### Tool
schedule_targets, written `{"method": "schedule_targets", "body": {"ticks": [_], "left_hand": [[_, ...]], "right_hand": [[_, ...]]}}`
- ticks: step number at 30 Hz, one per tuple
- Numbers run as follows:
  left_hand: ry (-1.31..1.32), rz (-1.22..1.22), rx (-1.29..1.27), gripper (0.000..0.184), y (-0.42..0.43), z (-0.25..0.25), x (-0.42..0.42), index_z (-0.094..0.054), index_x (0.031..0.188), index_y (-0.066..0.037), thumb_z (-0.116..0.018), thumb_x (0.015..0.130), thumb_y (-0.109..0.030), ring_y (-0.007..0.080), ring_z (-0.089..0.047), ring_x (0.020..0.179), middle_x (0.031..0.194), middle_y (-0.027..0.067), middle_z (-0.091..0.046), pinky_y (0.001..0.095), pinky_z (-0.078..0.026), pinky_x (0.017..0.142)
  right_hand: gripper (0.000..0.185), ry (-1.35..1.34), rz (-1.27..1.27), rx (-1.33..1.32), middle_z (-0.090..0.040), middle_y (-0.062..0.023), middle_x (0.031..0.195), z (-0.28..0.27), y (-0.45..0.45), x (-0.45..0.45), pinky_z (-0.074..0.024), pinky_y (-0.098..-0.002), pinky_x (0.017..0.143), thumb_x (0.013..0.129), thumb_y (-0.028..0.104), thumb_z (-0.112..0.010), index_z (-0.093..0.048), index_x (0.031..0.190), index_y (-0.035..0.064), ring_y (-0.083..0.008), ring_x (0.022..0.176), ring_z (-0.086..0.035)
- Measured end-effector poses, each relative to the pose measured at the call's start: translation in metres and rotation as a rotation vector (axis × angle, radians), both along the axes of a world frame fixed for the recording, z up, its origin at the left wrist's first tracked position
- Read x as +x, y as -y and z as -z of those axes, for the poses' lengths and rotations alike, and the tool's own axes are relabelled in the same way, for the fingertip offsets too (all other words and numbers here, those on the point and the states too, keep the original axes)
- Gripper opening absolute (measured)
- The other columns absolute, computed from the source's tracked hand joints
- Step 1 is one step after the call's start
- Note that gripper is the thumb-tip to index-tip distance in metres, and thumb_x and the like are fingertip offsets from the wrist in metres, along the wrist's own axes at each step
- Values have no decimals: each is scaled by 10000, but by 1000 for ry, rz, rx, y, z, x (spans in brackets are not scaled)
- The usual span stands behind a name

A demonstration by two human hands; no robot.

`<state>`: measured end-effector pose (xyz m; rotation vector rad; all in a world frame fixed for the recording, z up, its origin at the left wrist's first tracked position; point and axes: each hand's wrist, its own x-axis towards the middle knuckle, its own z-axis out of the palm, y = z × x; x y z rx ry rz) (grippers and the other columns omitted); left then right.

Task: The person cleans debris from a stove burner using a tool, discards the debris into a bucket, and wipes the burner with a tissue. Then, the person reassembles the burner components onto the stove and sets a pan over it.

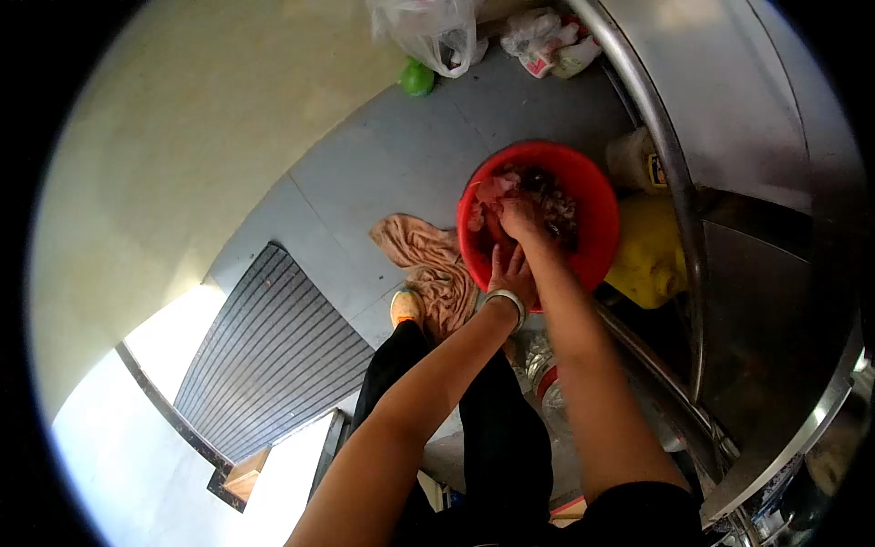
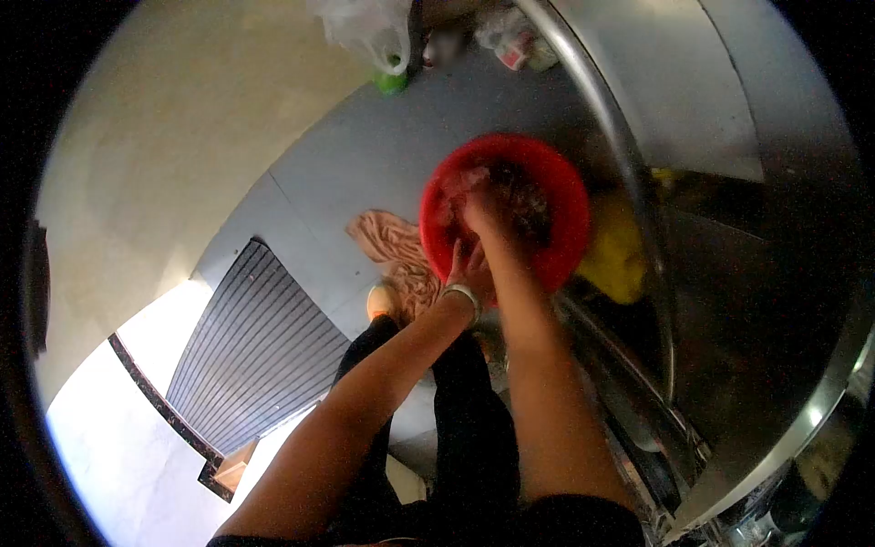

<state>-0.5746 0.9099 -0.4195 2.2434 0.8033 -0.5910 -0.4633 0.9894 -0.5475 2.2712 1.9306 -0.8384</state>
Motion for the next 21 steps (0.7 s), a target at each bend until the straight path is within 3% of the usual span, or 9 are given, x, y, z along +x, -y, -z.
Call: {"method": "schedule_targets", "body": {"ticks": [2, 4, 7, 8, 11, 13, 15, 19, 21], "left_hand": [[-128, 55, -131, 607, -12, -1, 5, -114, 1545, -150, -355, 995, -234, 314, -106, 1472, 1596, 99, -150, 557, 2, 1167], [-117, -45, -61, 648, -4, 14, 0, -159, 1537, -130, -433, 972, -291, 333, -84, 1473, 1603, 107, -107, 542, -59, 1170], [402, -670, 39, 692, 2, -1, -19, -183, 1530, -117, -468, 953, -371, 339, -192, 1450, 1543, 143, -290, 514, -141, 1167], [873, -1070, -339, 693, 7, 15, -10, -224, 1522, -134, -434, 962, -483, 325, -230, 1436, 1534, 124, -315, 482, -221, 1145], [1229, -1849, -1517, 723, -22, -32, -18, -251, 1515, -141, -373, 961, -589, 307, -283, 1399, 1552, 95, -277, 431, -264, 1126], [1321, -1805, -1586, 776, -18, -17, -21, -282, 1507, -143, -301, 941, -674, 288, -398, 1289, 1527, 87, -323, 393, -288, 1107], [1347, -1846, -1716, 785, -15, -28, -20, -287, 1506, -144, -292, 937, -685, 285, -448, 1233, 1497, 88, -378, 384, -297, 1102], [1260, -1758, -1688, 822, -6, -57, -17, -292, 1504, -131, -261, 924, -713, 286, -369, 1335, 1511, 101, -348, 404, -299, 1105], [1200, -1670, -1724, 860, -8, -77, -17, -235, 1521, -144, -258, 903, -742, 290, -297, 1386, 1543, 111, -279, 461, -254, 1130]], "right_hand": [[367, -6, 227, 26, -651, -200, 1070, 55, 17, 6, -466, -474, 874, 965, 339, -480, -661, 1087, 44, -392, 998, -608], [365, -209, 326, -56, -641, -232, 1047, -48, 12, 9, -461, -485, 870, 971, 329, -465, -661, 1092, 46, -412, 998, -600], [438, -819, 819, 41, -644, -121, 1108, -57, 65, 42, -458, -386, 868, 988, 396, -498, -605, 1193, 24, -245, 1016, -607], [424, -920, 889, 8, -638, -108, 1124, -61, 88, 47, -452, -381, 887, 984, 381, -513, -598, 1208, 32, -241, 1027, -601], [354, -1211, 1054, -32, -629, -68, 1138, -93, 130, 50, -447, -365, 926, 964, 294, -569, -596, 1229, 62, -214, 1033, -591], [285, -1371, 1133, -13, -635, -44, 1102, -135, 142, 35, -460, -348, 925, 942, 183, -618, -620, 1212, 92, -174, 997, -595], [288, -1187, 985, 98, -636, -56, 1081, -170, 150, 11, -470, -352, 908, 931, 144, -620, -609, 1212, 78, -179, 993, -596], [292, -869, 445, 256, -635, -85, 1055, -205, 154, -41, -481, -356, 868, 942, 117, -581, -570, 1222, 35, -188, 960, -598], [305, -902, 646, 75, -618, -138, 1137, -169, 158, -16, -486, -375, 865, 951, 181, -571, -565, 1209, 16, -257, 1045, -597]]}}
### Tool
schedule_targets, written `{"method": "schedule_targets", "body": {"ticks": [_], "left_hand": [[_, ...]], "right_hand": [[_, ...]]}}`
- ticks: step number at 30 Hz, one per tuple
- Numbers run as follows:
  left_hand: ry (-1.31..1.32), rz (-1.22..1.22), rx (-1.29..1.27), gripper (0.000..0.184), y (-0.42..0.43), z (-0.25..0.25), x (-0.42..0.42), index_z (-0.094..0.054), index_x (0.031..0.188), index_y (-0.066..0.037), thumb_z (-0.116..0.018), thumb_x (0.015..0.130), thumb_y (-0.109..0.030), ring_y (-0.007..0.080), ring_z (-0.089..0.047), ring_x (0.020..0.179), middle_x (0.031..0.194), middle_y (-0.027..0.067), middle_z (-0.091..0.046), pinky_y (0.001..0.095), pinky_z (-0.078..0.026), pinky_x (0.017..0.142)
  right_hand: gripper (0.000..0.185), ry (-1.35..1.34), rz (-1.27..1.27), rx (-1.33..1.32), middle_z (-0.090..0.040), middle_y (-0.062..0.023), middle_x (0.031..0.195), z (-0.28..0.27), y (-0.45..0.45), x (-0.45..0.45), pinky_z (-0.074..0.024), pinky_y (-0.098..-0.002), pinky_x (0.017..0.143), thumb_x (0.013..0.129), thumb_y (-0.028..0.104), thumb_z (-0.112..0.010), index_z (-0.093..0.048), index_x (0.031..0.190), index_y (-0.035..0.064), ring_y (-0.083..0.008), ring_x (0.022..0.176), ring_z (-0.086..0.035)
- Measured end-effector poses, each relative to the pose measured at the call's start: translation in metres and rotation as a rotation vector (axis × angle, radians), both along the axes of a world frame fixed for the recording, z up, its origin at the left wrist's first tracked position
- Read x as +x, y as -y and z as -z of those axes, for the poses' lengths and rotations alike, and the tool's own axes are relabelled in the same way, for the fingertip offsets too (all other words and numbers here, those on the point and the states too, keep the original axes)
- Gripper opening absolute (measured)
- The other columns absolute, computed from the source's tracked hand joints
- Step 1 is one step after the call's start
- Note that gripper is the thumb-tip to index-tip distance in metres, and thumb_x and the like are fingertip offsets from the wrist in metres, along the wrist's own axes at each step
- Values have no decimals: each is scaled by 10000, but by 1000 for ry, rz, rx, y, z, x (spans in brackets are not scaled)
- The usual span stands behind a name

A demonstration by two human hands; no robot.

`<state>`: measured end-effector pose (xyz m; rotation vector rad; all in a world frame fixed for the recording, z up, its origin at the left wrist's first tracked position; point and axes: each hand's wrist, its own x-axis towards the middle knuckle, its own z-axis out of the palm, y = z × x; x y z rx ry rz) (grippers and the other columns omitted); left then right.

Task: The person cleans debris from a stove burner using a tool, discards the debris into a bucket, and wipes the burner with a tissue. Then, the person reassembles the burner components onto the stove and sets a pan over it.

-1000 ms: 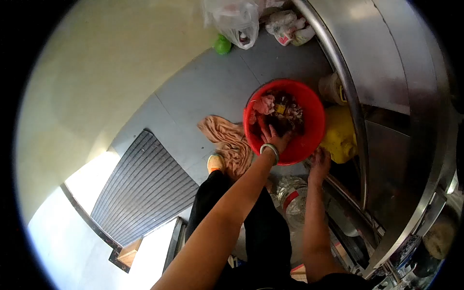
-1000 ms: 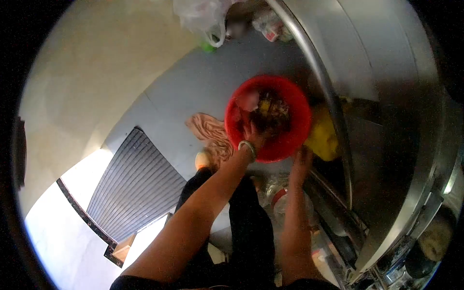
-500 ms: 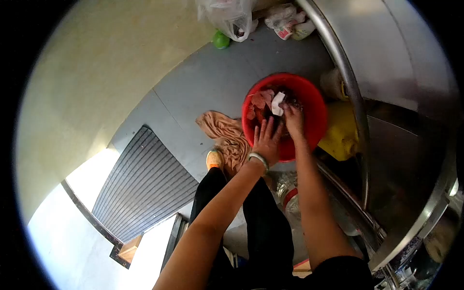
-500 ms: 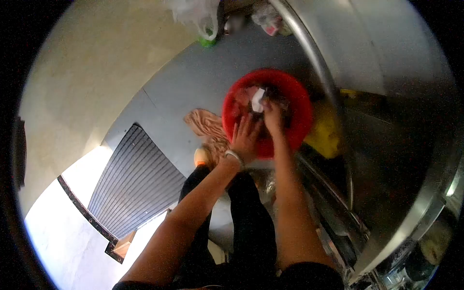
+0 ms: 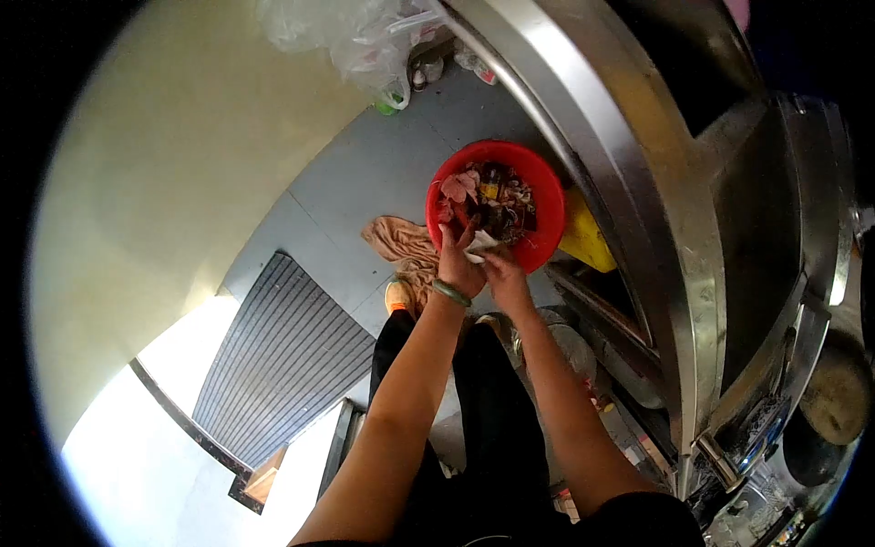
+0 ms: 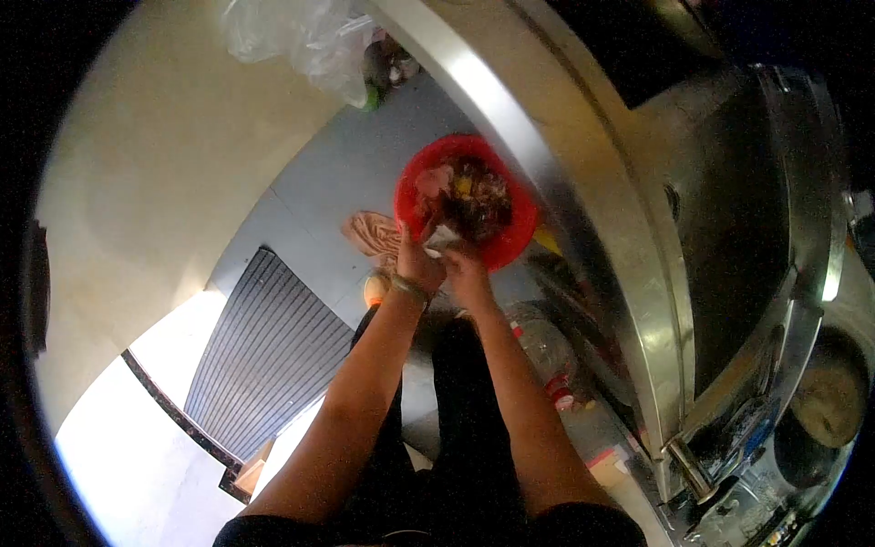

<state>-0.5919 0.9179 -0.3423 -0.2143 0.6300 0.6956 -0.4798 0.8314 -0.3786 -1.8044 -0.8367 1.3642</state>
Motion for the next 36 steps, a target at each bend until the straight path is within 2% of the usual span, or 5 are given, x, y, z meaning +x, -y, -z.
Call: {"method": "schedule_targets", "body": {"ticks": [10, 13, 17, 27, 36], "left_hand": [[59, 204, -12, 790, 17, -26, -4, -274, 1499, -109, -279, 945, -672, 268, -252, 1421, 1560, 85, -262, 479, -169, 1148], [-254, 351, 165, 624, 24, -58, -13, -431, 1414, -89, -426, 976, -534, 242, -470, 1245, 1411, 87, -473, 417, -376, 1011], [-774, 484, 493, 462, 18, -78, -34, -544, 1309, -37, -639, 924, -273, 175, -506, 1163, 1265, 56, -578, 325, -412, 940], [-790, 605, 755, 186, 77, -285, -32, -596, 936, -5, -683, 888, -163, 76, -524, 752, 815, -11, -577, 253, -438, 654], [-760, 573, 1335, 117, 157, -365, -35, -583, 937, -32, -655, 904, -118, 68, -464, 723, 772, -28, -522, 242, -406, 632]], "right_hand": [[294, 488, -30, 154, -650, -113, 1138, 15, -4, -1, -462, -358, 885, 963, 225, -571, -610, 1162, 11, -257, 1026, -613], [310, -55, 330, -284, -639, -73, 1182, -19, -10, 41, -445, -354, 911, 955, 215, -587, -599, 1202, 29, -232, 1078, -596], [396, -906, 609, -49, -607, -35, 1232, -93, 20, 33, -423, -342, 955, 931, 259, -634, -547, 1278, 90, -196, 1122, -573], [333, -461, 344, -5, -624, -26, 948, -275, 107, 32, -431, -282, 762, 932, 307, -625, -636, 1078, 7, -126, 844, -541], [366, -629, 427, 347, -646, -33, 961, -376, 218, 30, -424, -295, 780, 951, 361, -573, -612, 1101, 30, -137, 849, -560]]}}
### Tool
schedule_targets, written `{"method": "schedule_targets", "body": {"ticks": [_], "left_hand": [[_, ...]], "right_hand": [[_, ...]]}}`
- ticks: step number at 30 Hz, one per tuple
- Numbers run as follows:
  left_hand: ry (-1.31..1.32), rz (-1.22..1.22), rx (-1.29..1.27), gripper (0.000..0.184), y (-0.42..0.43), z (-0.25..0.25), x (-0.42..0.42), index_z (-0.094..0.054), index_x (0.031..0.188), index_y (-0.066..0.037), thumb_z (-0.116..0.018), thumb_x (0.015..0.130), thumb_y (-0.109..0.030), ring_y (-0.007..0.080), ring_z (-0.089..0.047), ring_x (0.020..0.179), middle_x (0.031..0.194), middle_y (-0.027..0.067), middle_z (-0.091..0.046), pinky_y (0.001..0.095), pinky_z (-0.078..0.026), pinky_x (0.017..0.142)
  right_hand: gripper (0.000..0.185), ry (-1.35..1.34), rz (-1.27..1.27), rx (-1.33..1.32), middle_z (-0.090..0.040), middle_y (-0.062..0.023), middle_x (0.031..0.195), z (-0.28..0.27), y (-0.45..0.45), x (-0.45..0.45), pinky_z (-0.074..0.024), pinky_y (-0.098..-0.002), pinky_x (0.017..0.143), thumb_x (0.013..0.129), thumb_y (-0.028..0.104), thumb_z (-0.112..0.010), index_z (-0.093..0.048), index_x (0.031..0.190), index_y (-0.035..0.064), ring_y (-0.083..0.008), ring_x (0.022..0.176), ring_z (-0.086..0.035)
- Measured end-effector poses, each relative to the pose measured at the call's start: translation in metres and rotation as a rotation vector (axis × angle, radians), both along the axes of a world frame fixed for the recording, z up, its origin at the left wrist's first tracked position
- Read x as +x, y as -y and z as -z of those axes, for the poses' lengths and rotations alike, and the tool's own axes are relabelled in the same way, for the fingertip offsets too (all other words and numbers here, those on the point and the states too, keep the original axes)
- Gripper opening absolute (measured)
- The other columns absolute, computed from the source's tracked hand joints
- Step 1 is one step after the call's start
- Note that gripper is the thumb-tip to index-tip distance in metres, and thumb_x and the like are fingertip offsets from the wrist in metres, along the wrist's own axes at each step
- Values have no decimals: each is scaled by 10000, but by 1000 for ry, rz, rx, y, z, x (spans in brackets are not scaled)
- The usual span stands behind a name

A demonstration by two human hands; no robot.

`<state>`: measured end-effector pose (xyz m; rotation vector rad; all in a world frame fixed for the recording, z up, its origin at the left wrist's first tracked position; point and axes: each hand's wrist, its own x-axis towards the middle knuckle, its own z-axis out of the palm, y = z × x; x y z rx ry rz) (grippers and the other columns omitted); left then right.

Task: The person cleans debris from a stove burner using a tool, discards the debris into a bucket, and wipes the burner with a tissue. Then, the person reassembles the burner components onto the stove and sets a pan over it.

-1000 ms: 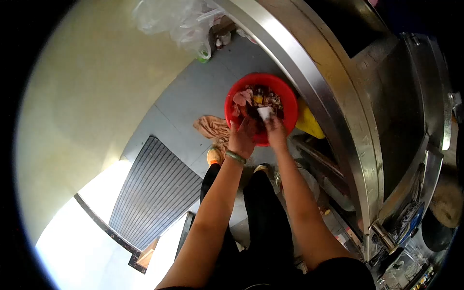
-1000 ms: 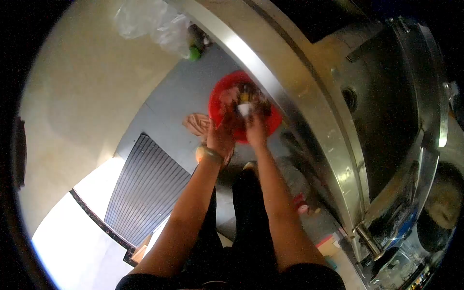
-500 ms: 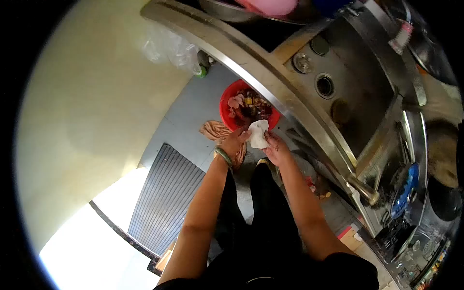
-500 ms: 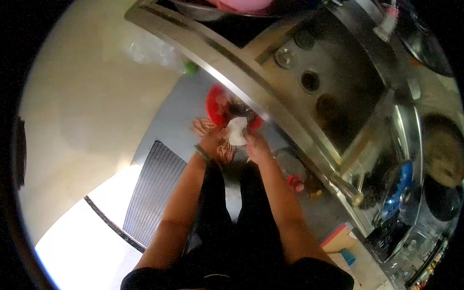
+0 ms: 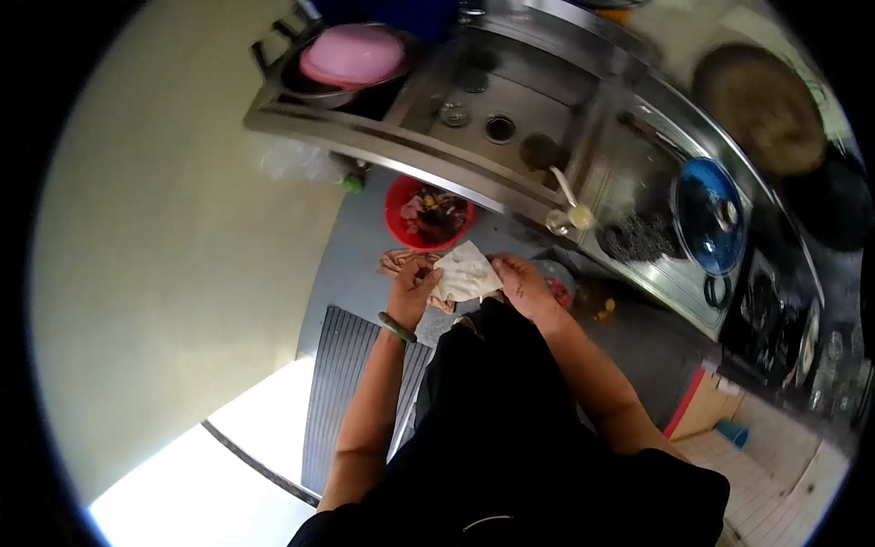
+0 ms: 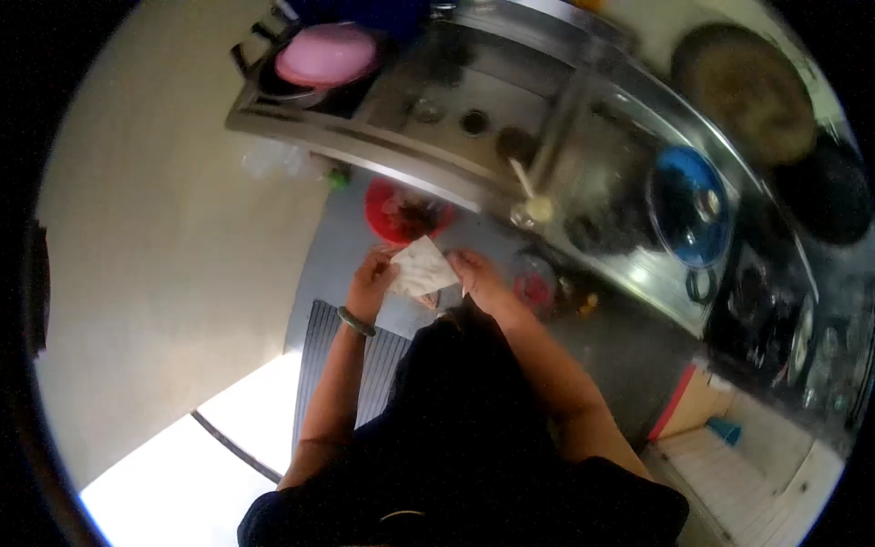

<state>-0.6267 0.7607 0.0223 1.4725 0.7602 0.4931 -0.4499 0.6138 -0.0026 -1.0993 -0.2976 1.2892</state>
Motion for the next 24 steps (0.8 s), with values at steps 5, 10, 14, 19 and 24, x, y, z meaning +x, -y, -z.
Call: {"method": "schedule_targets", "body": {"ticks": [5, 10, 14, 19, 24], "left_hand": [[-47, 81, 252, 110, 55, -28, 36, -576, 944, -34, -647, 907, -110, 73, -459, 699, 752, -16, -515, 242, -401, 622], [-117, -3, 104, 147, 96, -41, 50, -587, 978, -5, -610, 933, -144, 108, -519, 792, 841, 30, -597, 273, -436, 711], [-10, 79, 22, 150, 165, -36, 92, -544, 953, -23, -636, 926, -139, 83, -484, 759, 831, 6, -546, 243, -418, 682], [-68, 301, 82, 148, 275, -62, 172, -548, 950, -19, -636, 923, -134, 77, -488, 743, 808, 9, -545, 237, -426, 671], [23, 442, -126, 107, 426, -59, 248, -557, 986, -33, -620, 933, -101, 69, -507, 782, 863, -8, -564, 226, -433, 704]], "right_hand": [[481, -669, 234, 419, -668, -41, 1030, -24, 85, 1, -407, -428, 934, 962, 542, -441, -610, 1205, 163, -215, 965, -588], [442, -667, 398, 569, -656, -4, 983, -55, 152, 6, -402, -386, 905, 967, 552, -414, -605, 1244, 265, -182, 917, -553], [333, -638, 497, 527, -653, -17, 914, -64, 229, 37, -415, -373, 876, 972, 459, -485, -613, 1119, 189, -193, 941, -581], [178, -576, 591, 443, -586, -31, 837, -52, 341, 77, -448, -380, 812, 976, 282, -536, -553, 999, 106, -185, 757, -538], [224, -268, 692, 26, -598, -114, 843, -68, 482, 136, -506, -409, 708, 994, 258, -497, -532, 1026, 39, -204, 736, -573]]}}
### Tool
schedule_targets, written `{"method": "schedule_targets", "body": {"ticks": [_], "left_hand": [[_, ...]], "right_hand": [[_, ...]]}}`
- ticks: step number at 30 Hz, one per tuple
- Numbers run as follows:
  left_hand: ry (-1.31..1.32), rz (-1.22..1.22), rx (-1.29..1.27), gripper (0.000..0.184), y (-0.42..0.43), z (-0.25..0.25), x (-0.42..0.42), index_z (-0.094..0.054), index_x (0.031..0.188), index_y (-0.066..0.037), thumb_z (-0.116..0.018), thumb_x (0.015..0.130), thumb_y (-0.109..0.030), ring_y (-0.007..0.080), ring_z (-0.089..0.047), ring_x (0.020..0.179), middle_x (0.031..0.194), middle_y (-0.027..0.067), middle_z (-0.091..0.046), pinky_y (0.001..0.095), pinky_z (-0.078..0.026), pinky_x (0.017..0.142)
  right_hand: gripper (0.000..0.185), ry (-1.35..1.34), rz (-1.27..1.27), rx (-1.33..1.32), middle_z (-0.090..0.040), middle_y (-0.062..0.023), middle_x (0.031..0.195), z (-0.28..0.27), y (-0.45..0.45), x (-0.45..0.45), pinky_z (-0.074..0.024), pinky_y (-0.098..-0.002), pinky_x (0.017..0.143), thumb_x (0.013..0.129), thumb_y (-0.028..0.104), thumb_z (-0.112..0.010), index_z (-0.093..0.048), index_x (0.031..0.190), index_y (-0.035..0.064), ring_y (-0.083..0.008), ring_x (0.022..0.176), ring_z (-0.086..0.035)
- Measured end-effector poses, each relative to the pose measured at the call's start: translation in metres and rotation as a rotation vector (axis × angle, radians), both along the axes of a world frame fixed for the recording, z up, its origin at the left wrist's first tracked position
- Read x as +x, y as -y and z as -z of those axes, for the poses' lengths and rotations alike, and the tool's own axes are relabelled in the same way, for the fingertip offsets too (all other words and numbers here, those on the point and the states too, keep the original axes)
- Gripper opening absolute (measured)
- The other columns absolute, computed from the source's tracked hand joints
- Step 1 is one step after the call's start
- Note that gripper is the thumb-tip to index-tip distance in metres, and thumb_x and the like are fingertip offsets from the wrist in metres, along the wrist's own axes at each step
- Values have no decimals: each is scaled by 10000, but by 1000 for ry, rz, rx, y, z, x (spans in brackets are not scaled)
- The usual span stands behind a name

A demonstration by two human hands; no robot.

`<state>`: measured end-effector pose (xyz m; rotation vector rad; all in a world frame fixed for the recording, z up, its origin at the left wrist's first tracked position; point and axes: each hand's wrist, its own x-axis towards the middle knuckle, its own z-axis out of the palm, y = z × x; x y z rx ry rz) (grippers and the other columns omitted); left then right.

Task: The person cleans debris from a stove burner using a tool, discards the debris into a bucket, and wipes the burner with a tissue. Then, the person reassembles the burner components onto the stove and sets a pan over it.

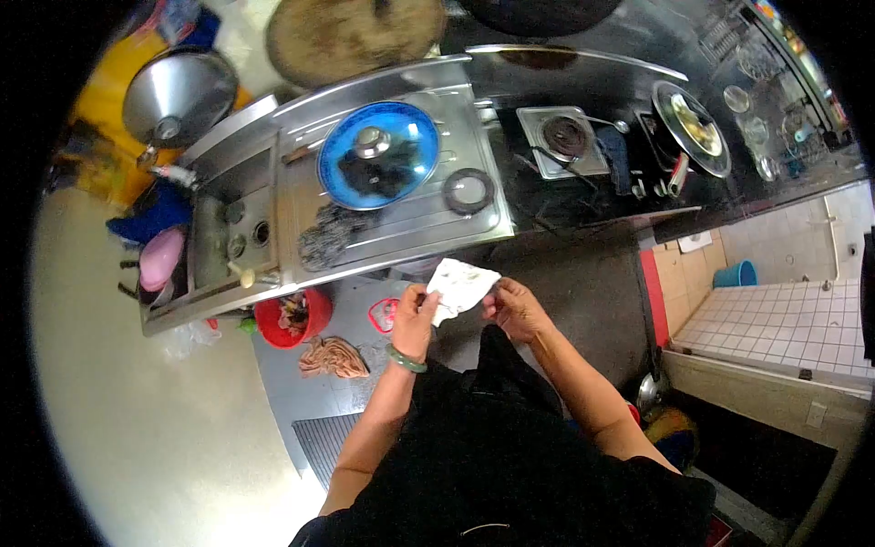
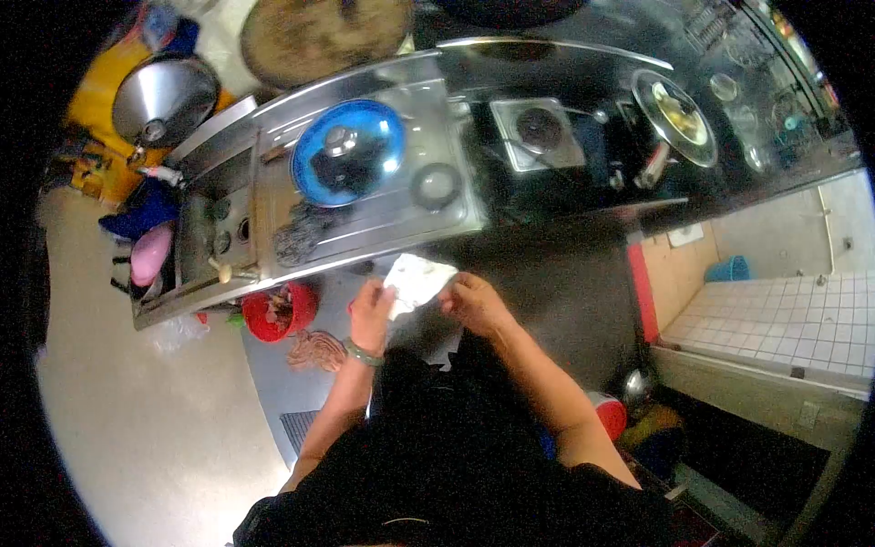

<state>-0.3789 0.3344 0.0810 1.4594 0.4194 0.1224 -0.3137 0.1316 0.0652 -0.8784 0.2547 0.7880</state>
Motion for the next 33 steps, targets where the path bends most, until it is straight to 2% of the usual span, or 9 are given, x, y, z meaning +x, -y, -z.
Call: {"method": "schedule_targets", "body": {"ticks": [1, 6, 8, 13, 17, 22, 24, 30, 33], "left_hand": [[4, 13, -91, 89, 27, 1, 13, -558, 992, -42, -608, 941, -94, 67, -512, 800, 877, -15, -559, 225, -435, 718], [-62, 154, -9, 99, 98, -7, 62, -557, 981, -37, -618, 930, -97, 64, -505, 808, 890, -16, -553, 227, -441, 739], [-157, 231, 92, 110, 112, -20, 82, -560, 977, -26, -622, 924, -99, 67, -508, 807, 894, -14, -551, 237, -451, 738], [44, 351, 321, 162, 135, -16, 131, -588, 958, -2, -649, 871, -124, 185, -633, 775, 834, 98, -651, 305, -486, 709], [121, 312, 405, 148, 143, -13, 173, -568, 961, -12, -633, 864, -104, 287, -656, 784, 872, 164, -651, 371, -505, 694], [183, 334, 378, 232, 143, 5, 209, -542, 1066, -33, -641, 866, -96, 254, -663, 813, 911, 134, -655, 350, -509, 684], [142, 274, 215, 228, 144, 15, 222, -551, 1069, -36, -644, 870, -99, 233, -662, 820, 931, 115, -658, 334, -512, 683], [52, 196, 379, 194, 130, 4, 240, -589, 1053, -25, -643, 870, -64, 176, -618, 775, 923, 90, -647, 298, -497, 695], [1, 109, 317, 174, 135, 5, 238, -610, 1026, -28, -652, 859, -55, 159, -601, 761, 914, 76, -632, 290, -489, 689]], "right_hand": [[215, 72, 3, 19, -645, -64, 854, 8, 30, 6, -474, -339, 733, 948, 281, -608, -605, 1050, 92, -137, 763, -591], [287, 130, -91, -205, -663, -80, 1009, 84, 97, 25, -486, -312, 770, 957, 248, -569, -601, 1148, 36, -176, 840, -616], [309, -5, 152, 15, -680, -100, 1056, 23, 90, 29, -500, -322, 817, 956, 241, -548, -624, 1146, 10, -209, 885, -648], [357, 452, -100, -552, -678, -85, 1046, -15, 111, 87, -492, -296, 815, 859, 109, -617, -588, 1202, 13, -168, 941, -631], [333, 368, -205, -702, -627, -19, 933, -58, 111, 139, -462, -234, 693, 814, 74, -699, -602, 1122, -6, -76, 807, -566], [228, 527, -131, -802, -575, 11, 807, -39, 122, 185, -446, -233, 661, 815, 97, -725, -608, 988, 5, -71, 754, -539], [220, 847, -44, -1121, -590, -24, 803, -35, 140, 225, -453, -243, 666, 812, 109, -730, -614, 967, 6, -72, 750, -543], [235, 972, 60, -1642, -654, -153, 935, 7, 171, 361, -513, -440, 735, 845, 229, -658, -613, 1045, 117, -354, 873, -640], [208, 1091, -7, -1633, -647, -106, 937, 25, 156, 394, -514, -414, 749, 827, 203, -666, -697, 1032, 203, -308, 886, -640]]}}
